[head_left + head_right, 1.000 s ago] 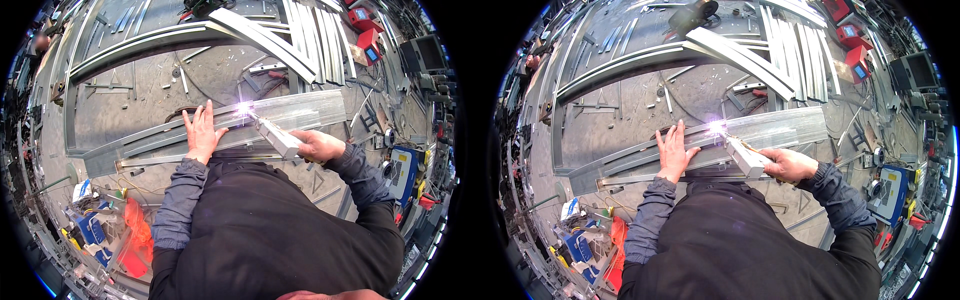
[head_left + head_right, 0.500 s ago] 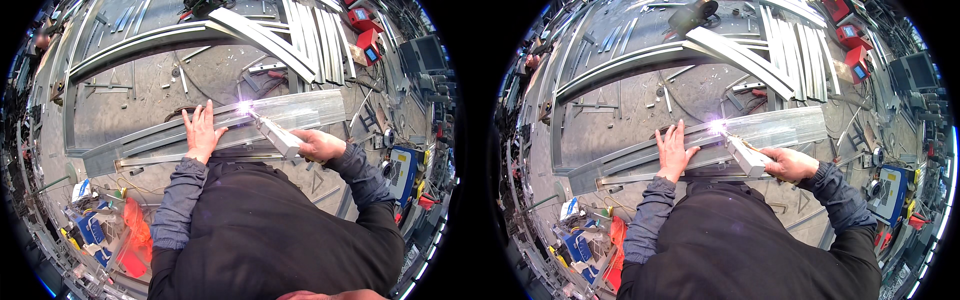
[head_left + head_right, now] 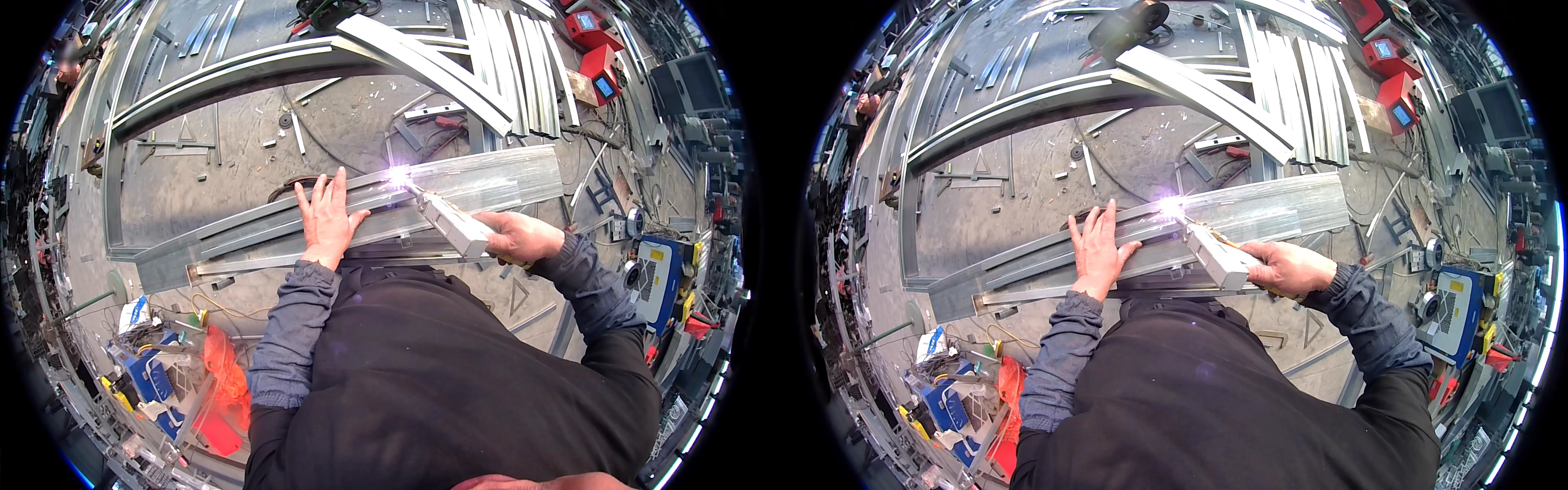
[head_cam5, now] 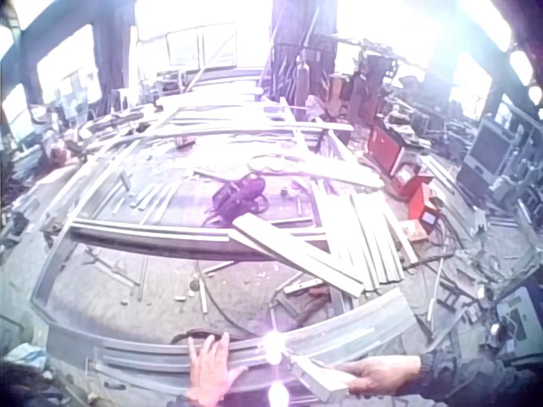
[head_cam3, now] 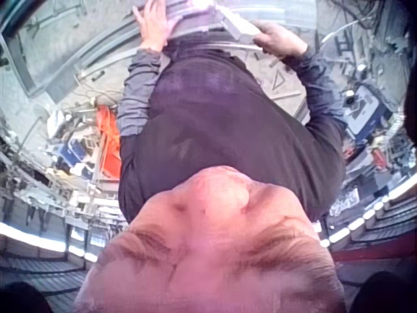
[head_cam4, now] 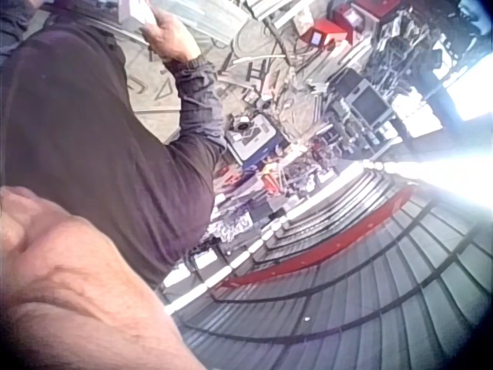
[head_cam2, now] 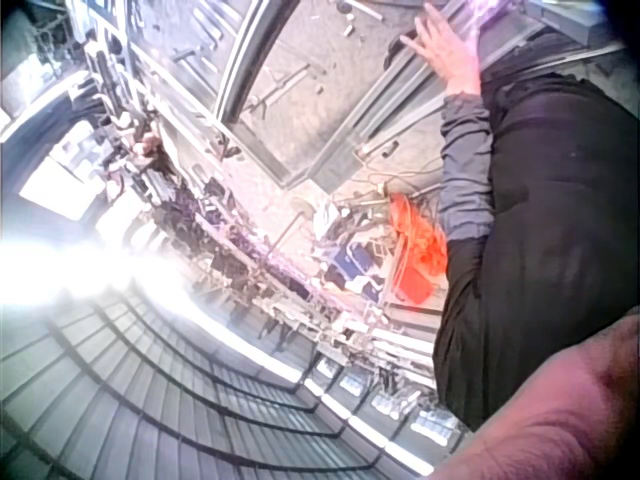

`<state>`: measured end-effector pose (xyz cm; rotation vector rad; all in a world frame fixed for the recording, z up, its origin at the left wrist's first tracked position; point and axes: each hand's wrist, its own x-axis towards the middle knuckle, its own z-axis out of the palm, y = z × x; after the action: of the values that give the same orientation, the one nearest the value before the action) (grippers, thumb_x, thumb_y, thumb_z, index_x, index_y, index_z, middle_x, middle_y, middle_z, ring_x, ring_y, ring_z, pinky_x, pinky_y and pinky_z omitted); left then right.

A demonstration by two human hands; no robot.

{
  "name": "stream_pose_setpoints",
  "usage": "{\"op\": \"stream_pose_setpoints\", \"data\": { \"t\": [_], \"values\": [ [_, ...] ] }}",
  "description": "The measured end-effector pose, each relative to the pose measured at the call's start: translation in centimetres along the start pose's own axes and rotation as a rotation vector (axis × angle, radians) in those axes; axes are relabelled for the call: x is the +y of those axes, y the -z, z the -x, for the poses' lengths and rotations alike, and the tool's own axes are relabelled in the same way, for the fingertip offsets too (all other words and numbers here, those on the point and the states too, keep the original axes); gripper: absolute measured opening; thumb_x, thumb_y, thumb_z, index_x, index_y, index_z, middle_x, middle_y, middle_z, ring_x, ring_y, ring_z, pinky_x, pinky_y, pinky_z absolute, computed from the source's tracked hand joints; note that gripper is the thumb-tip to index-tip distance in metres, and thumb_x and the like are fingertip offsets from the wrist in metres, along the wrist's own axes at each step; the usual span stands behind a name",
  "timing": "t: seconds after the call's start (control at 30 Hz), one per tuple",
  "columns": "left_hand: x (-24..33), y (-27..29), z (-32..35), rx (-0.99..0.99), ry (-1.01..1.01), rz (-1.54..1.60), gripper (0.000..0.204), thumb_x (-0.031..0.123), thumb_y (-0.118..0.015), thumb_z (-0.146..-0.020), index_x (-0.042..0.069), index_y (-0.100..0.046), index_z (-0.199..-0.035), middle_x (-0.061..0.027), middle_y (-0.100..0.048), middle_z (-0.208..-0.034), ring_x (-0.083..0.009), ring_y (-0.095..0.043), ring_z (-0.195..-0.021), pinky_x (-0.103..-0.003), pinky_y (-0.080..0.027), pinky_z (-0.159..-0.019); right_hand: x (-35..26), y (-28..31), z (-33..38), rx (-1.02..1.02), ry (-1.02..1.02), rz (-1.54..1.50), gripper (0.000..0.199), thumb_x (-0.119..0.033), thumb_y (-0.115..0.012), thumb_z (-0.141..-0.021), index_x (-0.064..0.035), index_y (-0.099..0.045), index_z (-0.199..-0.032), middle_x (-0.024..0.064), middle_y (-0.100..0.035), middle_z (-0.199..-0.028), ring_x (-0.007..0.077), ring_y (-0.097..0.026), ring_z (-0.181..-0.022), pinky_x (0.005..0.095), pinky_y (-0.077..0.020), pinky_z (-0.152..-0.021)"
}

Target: The person aligns and welds metal frame components using a handheld welding torch. They repeatedly position the pieces, weld along seams, and adjust the frame orientation to complete the assembly.

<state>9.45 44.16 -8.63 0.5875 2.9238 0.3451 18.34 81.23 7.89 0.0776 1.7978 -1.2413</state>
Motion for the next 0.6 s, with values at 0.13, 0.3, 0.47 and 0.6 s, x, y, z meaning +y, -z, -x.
{"op": "stream_pose_setpoints", "data": {
  "t": [0.13,0.3,0.47,0.6],
  "values": [
    [0.0,0.2,0.0,0.034,-0.034,-0.011,0.1,0.057,-0.087,-0.086,0.014,-0.048,-0.167,-0.0048,-0.064,-0.157,-0.0299,-0.044,-0.158,-0.068,-0.008,-0.136,-0.2,-0.1,0.1,-0.005,-0.029,-0.028,0.062,-0.047,-0.067,-0.113,-0.0095,-0.056,-0.16,0.0018,-0.068,-0.093,0.0096,-0.063,-0.075,0.0304,-0.056,-0.068],
    [0.0,0.6,0.0,0.066,-0.056,-0.004,0.088,0.054,-0.089,-0.084,0.015,-0.06,-0.158,-0.0024,-0.064,-0.158,-0.0301,-0.045,-0.158,-0.069,-0.011,-0.136,-0.7,-0.2,1.1,0.032,-0.013,-0.075,0.051,-0.032,-0.063,-0.115,-0.0089,-0.057,-0.159,-0.0032,-0.066,-0.093,0.0082,-0.061,-0.075,0.0287,-0.0549,-0.068],
    [0.1,0.6,0.0,0.073,-0.044,0.001,0.087,0.053,-0.09,-0.082,0.016,-0.063,-0.155,-0.0025,-0.063,-0.158,-0.0307,-0.045,-0.157,-0.069,-0.012,-0.136,-2.9,2.0,4.2,-0.017,-0.14,-0.282,0.051,-0.026,-0.064,-0.114,-0.0074,-0.057,-0.161,-0.0015,-0.071,-0.109,0.0062,-0.063,-0.087,0.0278,-0.0554,-0.076],
    [0.3,1.0,-0.3,0.057,-0.027,0.014,0.085,0.052,-0.092,-0.08,0.016,-0.065,-0.152,-0.0049,-0.06,-0.159,-0.0315,-0.042,-0.158,-0.069,-0.013,-0.135,-4.9,7.0,5.4,-0.155,-0.048,-0.276,0.058,-0.031,-0.068,-0.114,0.0,-0.054,-0.161,0.0052,-0.072,-0.127,0.0132,-0.069,-0.104,0.0315,-0.0594,-0.09]
  ]
}}
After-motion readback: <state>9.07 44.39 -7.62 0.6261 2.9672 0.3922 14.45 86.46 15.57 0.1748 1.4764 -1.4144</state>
